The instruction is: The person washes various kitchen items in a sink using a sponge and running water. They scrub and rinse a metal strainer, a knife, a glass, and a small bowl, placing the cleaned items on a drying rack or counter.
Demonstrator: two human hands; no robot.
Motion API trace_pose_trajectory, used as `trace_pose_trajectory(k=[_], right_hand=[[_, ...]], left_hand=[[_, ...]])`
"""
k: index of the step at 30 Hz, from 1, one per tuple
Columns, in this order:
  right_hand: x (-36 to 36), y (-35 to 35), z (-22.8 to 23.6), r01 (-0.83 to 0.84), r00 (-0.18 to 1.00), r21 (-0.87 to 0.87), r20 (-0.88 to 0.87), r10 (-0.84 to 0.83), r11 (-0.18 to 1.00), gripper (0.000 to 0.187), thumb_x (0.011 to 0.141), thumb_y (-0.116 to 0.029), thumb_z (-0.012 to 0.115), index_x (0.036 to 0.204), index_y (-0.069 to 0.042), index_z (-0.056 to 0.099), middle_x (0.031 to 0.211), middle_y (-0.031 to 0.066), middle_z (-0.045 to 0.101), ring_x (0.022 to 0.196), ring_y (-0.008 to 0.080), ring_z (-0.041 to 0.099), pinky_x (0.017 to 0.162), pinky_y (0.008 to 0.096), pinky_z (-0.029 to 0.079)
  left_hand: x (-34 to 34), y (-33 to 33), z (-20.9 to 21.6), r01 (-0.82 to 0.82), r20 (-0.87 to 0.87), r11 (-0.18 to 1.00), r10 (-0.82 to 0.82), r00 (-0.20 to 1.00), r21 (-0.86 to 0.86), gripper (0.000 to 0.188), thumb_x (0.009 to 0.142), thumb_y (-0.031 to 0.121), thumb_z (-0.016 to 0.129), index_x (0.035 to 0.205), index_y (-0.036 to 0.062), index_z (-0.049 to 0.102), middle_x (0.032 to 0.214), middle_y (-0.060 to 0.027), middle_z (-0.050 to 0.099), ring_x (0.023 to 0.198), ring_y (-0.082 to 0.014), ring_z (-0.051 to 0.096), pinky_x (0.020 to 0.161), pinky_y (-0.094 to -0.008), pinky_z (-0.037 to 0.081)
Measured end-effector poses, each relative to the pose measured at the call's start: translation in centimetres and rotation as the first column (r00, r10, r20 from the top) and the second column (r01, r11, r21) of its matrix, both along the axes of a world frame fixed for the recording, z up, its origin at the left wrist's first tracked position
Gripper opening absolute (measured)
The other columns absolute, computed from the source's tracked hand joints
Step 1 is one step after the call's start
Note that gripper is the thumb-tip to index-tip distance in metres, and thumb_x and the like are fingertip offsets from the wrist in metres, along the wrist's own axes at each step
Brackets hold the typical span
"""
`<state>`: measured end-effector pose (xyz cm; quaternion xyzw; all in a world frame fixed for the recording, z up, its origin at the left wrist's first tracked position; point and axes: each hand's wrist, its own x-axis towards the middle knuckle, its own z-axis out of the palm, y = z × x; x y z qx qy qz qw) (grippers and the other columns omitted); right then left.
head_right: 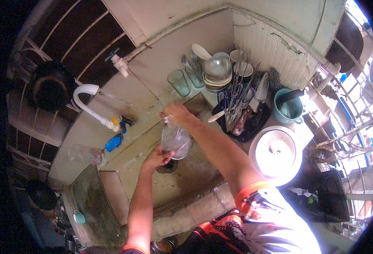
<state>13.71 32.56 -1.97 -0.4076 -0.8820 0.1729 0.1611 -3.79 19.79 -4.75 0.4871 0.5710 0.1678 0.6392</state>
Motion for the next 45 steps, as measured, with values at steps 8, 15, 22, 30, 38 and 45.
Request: trace_pose_trajectory(k=[8,15,22,30,38,45], right_hand=[[-1.7,-0.2,-0.8,0.088,0.995,-0.186,-0.027,-0.095,0.979,0.055,0.093,-0.049,0.046,0.093,-0.001,0.071,0.095,0.0259,0.067,0.092,0.0415,0.065,0.085,0.0481,0.052],[0.5,2.2,-11.6,-0.026,0.277,-0.922,-0.377,-0.884,0.385,0.067,0.097,-0.06,0.029,0.112,-0.004,0.063,0.102,0.0155,0.068,0.096,0.0325,0.064,0.081,0.0481,0.05],[-6.1,-6.9,-9.9,-0.717,-0.347,-0.654,0.035,-0.937,0.241,0.052,0.1,-0.045,0.026,0.118,-0.008,0.057,0.118,0.0105,0.062,0.101,0.0283,0.06,0.08,0.0501,0.05],[-3.5,-2.9,-9.3,-0.231,-0.251,-0.973,0.031,-0.967,0.029,0.044,0.096,-0.041,0.046,0.112,-0.003,0.059,0.117,0.0164,0.061,0.1,0.0324,0.057,0.089,0.0477,0.046],[1.7,-4.2,3.0,0.156,-0.396,-0.847,-0.525,-0.753,0.508,0.053,0.099,-0.051,0.049,0.106,0.0,0.062,0.096,0.0092,0.064,0.084,0.0211,0.056,0.079,0.0365,0.045],[6.7,-3.9,8.0,0.379,-0.316,-0.46,-0.88,-0.355,0.803,0.054,0.102,-0.046,0.045,0.128,0.0,0.048,0.109,0.0051,0.059,0.092,0.017,0.055,0.086,0.0336,0.045]], left_hand=[[-1.3,-0.5,1.7,0.01,0.047,0.992,-0.016,0.999,0.126,0.013,0.089,0.013,0.07,0.086,0.008,0.058,0.061,0.0023,0.051,0.049,-0.0069,0.046,0.042,-0.0237,0.032],[-4.1,-2.7,4.6,-0.222,0.005,0.961,0.224,0.975,0.162,0.014,0.089,0.016,0.071,0.088,0.0045,0.062,0.06,-0.0001,0.055,0.047,-0.0087,0.049,0.041,-0.0255,0.035],[1.8,2.1,-1.1,-0.184,-0.055,0.714,0.298,0.953,0.675,0.025,0.091,0.027,0.07,0.084,0.0043,0.066,0.058,0.0009,0.055,0.048,-0.0098,0.052,0.044,-0.0244,0.037],[-0.1,-2.3,-0.3,-0.372,0.117,0.895,0.354,0.928,0.244,0.023,0.095,0.026,0.064,0.103,0.0041,0.065,0.075,-0.0018,0.062,0.055,-0.0077,0.047,0.048,-0.0244,0.038],[-2.9,-1.9,-1.2,-0.171,0.398,0.944,0.046,0.916,0.282,0.019,0.101,0.018,0.054,0.106,0.0023,0.062,0.08,-0.0029,0.062,0.065,-0.0085,0.05,0.059,-0.023,0.043],[1.6,6.7,-0.5,-0.111,0.312,0.931,-0.004,0.95,0.348,0.025,0.102,0.025,0.052,0.097,0.0032,0.064,0.071,0.0,0.057,0.062,-0.009,0.05,0.056,-0.0232,0.041]])
